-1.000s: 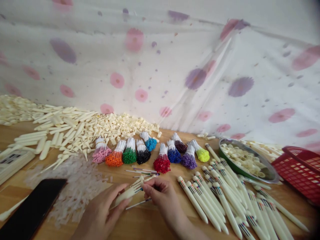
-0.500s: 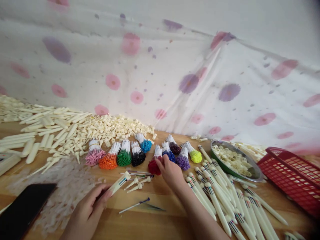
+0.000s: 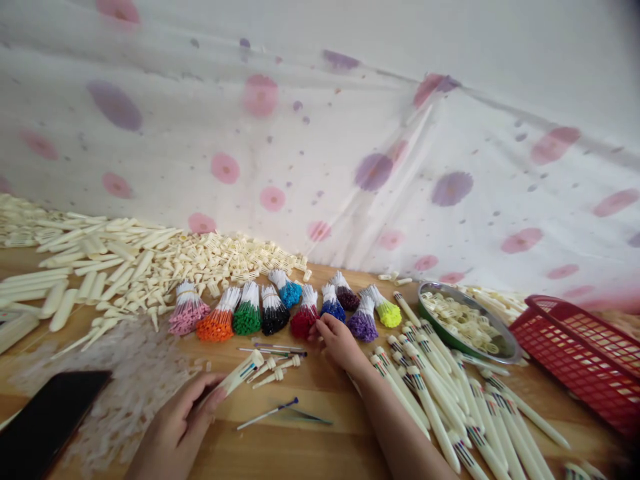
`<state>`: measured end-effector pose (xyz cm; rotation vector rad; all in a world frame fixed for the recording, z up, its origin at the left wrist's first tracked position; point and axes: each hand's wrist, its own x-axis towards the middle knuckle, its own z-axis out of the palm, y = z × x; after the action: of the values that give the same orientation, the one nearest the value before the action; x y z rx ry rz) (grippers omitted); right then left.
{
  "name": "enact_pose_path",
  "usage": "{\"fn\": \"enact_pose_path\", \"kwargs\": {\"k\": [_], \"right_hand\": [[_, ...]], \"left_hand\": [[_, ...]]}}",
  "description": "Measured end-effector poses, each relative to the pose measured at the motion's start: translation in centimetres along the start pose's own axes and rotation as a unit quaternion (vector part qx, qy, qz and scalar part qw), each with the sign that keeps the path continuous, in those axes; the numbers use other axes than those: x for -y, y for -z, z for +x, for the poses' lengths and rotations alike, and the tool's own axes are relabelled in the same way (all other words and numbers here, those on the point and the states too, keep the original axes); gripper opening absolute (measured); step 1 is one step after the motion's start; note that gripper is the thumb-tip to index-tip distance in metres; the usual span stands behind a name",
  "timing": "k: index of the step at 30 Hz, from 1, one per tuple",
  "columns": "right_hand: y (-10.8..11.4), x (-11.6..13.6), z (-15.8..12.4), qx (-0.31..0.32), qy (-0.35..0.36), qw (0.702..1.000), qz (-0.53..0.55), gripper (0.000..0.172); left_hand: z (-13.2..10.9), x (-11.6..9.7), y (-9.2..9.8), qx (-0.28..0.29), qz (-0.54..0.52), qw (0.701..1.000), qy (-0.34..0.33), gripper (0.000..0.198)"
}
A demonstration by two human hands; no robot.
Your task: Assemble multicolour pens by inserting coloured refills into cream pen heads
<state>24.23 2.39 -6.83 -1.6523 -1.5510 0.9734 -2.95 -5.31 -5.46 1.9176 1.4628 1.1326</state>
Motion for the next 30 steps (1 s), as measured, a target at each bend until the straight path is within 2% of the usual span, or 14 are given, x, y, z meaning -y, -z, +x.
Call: {"fn": "enact_pose_path", "kwargs": {"k": [3,6,10,12,14,16,19,21,24,28,30], "right_hand": [[0.4,0.6,-0.7,-0.006,0.026,0.999,0.020,0.030],[2.0,2.0,-2.4,0.001,0.049,0.999,0.010,0.029],[4.4,4.7,-5.3,0.011,0.087,0.996,-0.026,0.026],[5.0,5.9,-6.5,0.042,0.113,0.992,-0.032,0.026],[5.0,6.6,-7.2,0.078,0.126,0.989,0.006,0.027],[4.8,6.9,-7.5,0.104,0.121,0.985,0.072,0.029],[4.5,6.9,-7.4,0.109,0.110,0.977,0.144,0.035],[4.6,6.9,-7.3,0.095,0.109,0.977,0.154,0.038],[5.1,6.9,-7.5,0.099,0.117,0.977,0.148,0.041],[5.9,6.6,-7.9,0.175,0.143,0.965,0.132,0.039],[6.0,6.2,-7.8,0.224,0.191,0.946,0.135,0.038]], "left_hand": [[0.0,0.0,0.1,-0.005,-0.010,1.000,0.013,0.024],[0.0,0.4,0.2,-0.010,-0.030,0.999,0.037,0.030],[0.1,0.6,0.4,0.001,-0.061,0.993,0.102,0.040],[0.3,0.2,0.6,0.027,-0.099,0.984,0.144,0.045],[0.4,-0.4,1.0,0.049,-0.171,0.963,0.202,0.048],[0.5,-1.2,1.3,0.057,-0.254,0.928,0.265,0.047],[0.3,-1.8,1.6,0.106,-0.328,0.888,0.306,0.043],[0.1,-1.7,1.5,0.131,-0.334,0.882,0.305,0.043],[0.2,-1.2,1.3,0.141,-0.297,0.906,0.267,0.042],[0.6,-0.6,1.2,0.156,-0.247,0.939,0.179,0.033],[0.7,-0.7,1.4,0.150,-0.227,0.948,0.162,0.027]]}}
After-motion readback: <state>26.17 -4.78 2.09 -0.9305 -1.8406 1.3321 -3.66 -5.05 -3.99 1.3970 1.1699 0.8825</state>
